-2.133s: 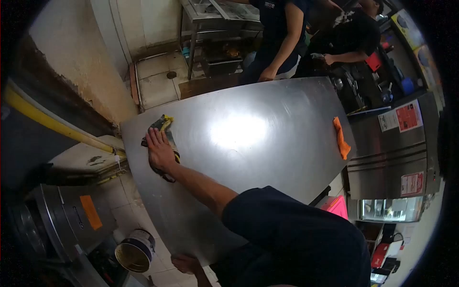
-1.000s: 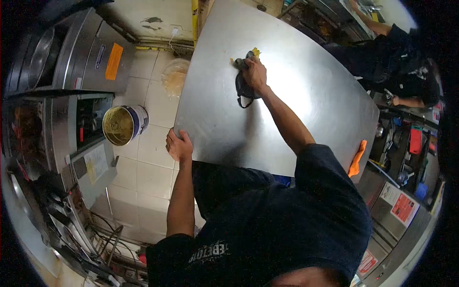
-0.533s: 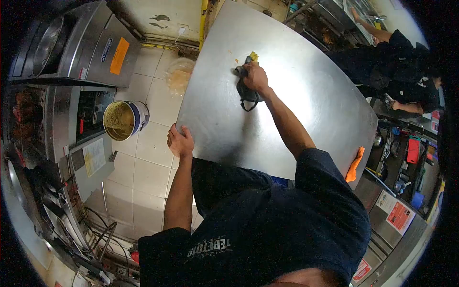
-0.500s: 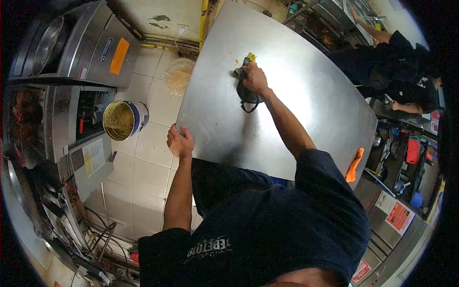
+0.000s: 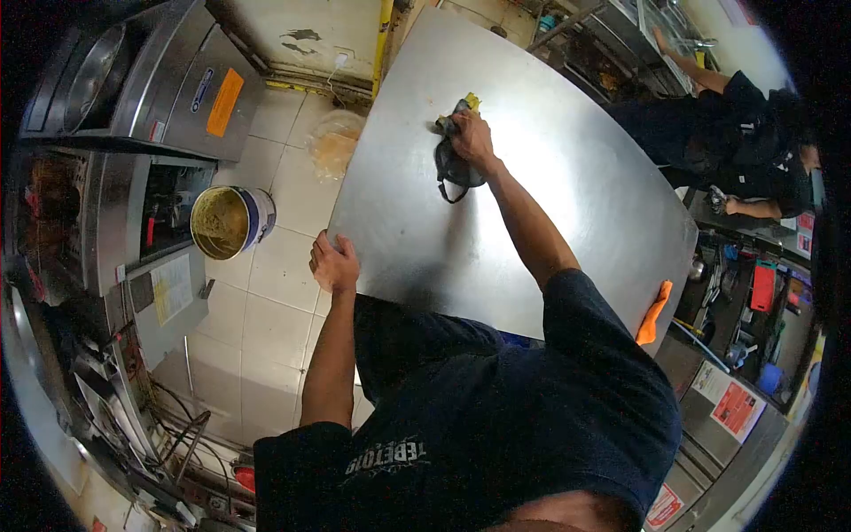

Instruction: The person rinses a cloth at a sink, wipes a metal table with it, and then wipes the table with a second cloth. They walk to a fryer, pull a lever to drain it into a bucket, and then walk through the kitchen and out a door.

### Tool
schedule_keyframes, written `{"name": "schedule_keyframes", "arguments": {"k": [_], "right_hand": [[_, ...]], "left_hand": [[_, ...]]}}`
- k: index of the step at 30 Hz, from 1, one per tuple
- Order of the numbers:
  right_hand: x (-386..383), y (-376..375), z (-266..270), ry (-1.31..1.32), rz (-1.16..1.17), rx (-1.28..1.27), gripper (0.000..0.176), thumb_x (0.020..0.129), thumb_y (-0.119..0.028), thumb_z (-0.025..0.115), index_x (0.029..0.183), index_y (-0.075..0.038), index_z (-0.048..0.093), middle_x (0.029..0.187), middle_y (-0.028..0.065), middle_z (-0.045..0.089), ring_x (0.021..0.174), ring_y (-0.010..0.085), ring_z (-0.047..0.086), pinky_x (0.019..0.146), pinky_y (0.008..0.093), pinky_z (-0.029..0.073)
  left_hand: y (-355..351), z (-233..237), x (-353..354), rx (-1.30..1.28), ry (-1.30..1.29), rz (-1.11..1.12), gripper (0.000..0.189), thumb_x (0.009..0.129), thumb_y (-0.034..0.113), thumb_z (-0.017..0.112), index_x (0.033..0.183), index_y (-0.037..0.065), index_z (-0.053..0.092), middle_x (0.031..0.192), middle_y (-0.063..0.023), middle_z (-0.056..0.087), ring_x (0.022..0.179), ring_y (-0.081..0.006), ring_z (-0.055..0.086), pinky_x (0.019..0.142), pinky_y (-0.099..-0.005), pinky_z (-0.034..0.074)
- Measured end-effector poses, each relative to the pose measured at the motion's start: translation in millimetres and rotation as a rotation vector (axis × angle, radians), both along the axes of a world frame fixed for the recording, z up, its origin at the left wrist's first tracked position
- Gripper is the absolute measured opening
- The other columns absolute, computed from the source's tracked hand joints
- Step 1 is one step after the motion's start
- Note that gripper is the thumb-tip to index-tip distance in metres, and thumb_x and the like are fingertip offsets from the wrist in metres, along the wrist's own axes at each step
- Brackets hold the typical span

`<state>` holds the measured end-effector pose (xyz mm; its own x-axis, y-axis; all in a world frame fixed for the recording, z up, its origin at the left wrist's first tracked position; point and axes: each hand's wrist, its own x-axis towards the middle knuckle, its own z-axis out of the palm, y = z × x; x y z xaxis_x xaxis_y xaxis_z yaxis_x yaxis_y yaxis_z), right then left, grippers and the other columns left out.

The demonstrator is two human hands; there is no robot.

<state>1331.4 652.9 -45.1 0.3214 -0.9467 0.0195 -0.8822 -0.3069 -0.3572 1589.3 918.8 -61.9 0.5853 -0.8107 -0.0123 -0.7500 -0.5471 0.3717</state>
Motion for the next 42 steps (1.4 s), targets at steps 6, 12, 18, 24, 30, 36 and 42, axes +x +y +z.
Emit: {"name": "schedule_keyframes", "arguments": {"k": [6, 12, 18, 24, 30, 36, 42], "right_hand": [[12.1, 5.9, 7.4, -0.088, -0.121, -0.009, 0.038, 0.070, -0.015, 0.062, 0.107, -0.012, 0.062, 0.105, 0.0144, 0.058, 0.089, 0.0369, 0.059, 0.078, 0.0439, 0.050], [-5.0, -12.2, -16.1, -0.016, 0.114, -0.027, 0.033, 0.069, -0.011, 0.061, 0.102, -0.008, 0.064, 0.100, 0.0158, 0.058, 0.090, 0.0367, 0.058, 0.078, 0.0426, 0.049], [7.3, 2.8, 5.1, -0.139, 0.014, -0.002, 0.033, 0.067, -0.006, 0.056, 0.099, -0.005, 0.064, 0.094, 0.0158, 0.059, 0.091, 0.0357, 0.058, 0.077, 0.0408, 0.049], [23.6, 15.0, 36.8, -0.259, -0.247, 0.221, 0.021, 0.077, -0.008, 0.054, 0.095, -0.006, 0.064, 0.103, 0.0167, 0.060, 0.100, 0.0346, 0.056, 0.088, 0.0414, 0.044], [6.9, 4.3, 17.9, -0.072, 0.077, 0.031, 0.027, 0.069, -0.011, 0.059, 0.096, -0.009, 0.062, 0.096, 0.0122, 0.057, 0.096, 0.0322, 0.055, 0.083, 0.0420, 0.045], [15.2, 4.9, -6.5, -0.243, -0.031, -0.098, 0.029, 0.070, -0.016, 0.063, 0.099, -0.010, 0.062, 0.097, 0.0101, 0.054, 0.099, 0.0281, 0.051, 0.085, 0.0401, 0.041], [7.8, 3.6, -9.7, -0.135, 0.059, -0.012, 0.033, 0.069, -0.015, 0.063, 0.102, -0.011, 0.061, 0.099, 0.0087, 0.054, 0.100, 0.0273, 0.050, 0.085, 0.0393, 0.040]], "left_hand": [[2.5, -3.2, 4.2, -0.009, -0.022, -0.024, 0.037, 0.086, 0.032, 0.052, 0.112, 0.005, 0.050, 0.104, -0.0157, 0.059, 0.095, -0.0337, 0.057, 0.083, -0.0456, 0.044], [-1.8, -1.8, 0.9, -0.008, -0.012, -0.003, 0.038, 0.086, 0.032, 0.052, 0.113, 0.006, 0.050, 0.104, -0.0155, 0.059, 0.096, -0.0333, 0.057, 0.082, -0.0451, 0.044], [0.4, -2.4, 1.7, 0.014, -0.020, -0.013, 0.038, 0.086, 0.032, 0.052, 0.113, 0.005, 0.051, 0.105, -0.0163, 0.059, 0.096, -0.0334, 0.057, 0.082, -0.0444, 0.044], [9.3, -37.7, 15.4, 0.124, 0.222, -0.010, 0.031, 0.084, 0.026, 0.054, 0.102, 0.000, 0.055, 0.094, -0.0177, 0.059, 0.089, -0.0343, 0.057, 0.077, -0.0451, 0.045], [2.5, -4.2, -1.1, 0.018, 0.008, -0.008, 0.038, 0.088, 0.029, 0.048, 0.114, 0.002, 0.050, 0.109, -0.0189, 0.057, 0.100, -0.0365, 0.054, 0.087, -0.0458, 0.041], [0.7, 0.0, -0.2, 0.066, 0.039, 0.004, 0.039, 0.088, 0.030, 0.047, 0.116, 0.003, 0.048, 0.108, -0.0190, 0.056, 0.098, -0.0368, 0.054, 0.086, -0.0459, 0.042], [1.9, 1.7, 1.2, 0.083, 0.036, 0.002, 0.039, 0.088, 0.030, 0.047, 0.116, 0.003, 0.048, 0.108, -0.0192, 0.056, 0.096, -0.0373, 0.055, 0.085, -0.0464, 0.043]]}}
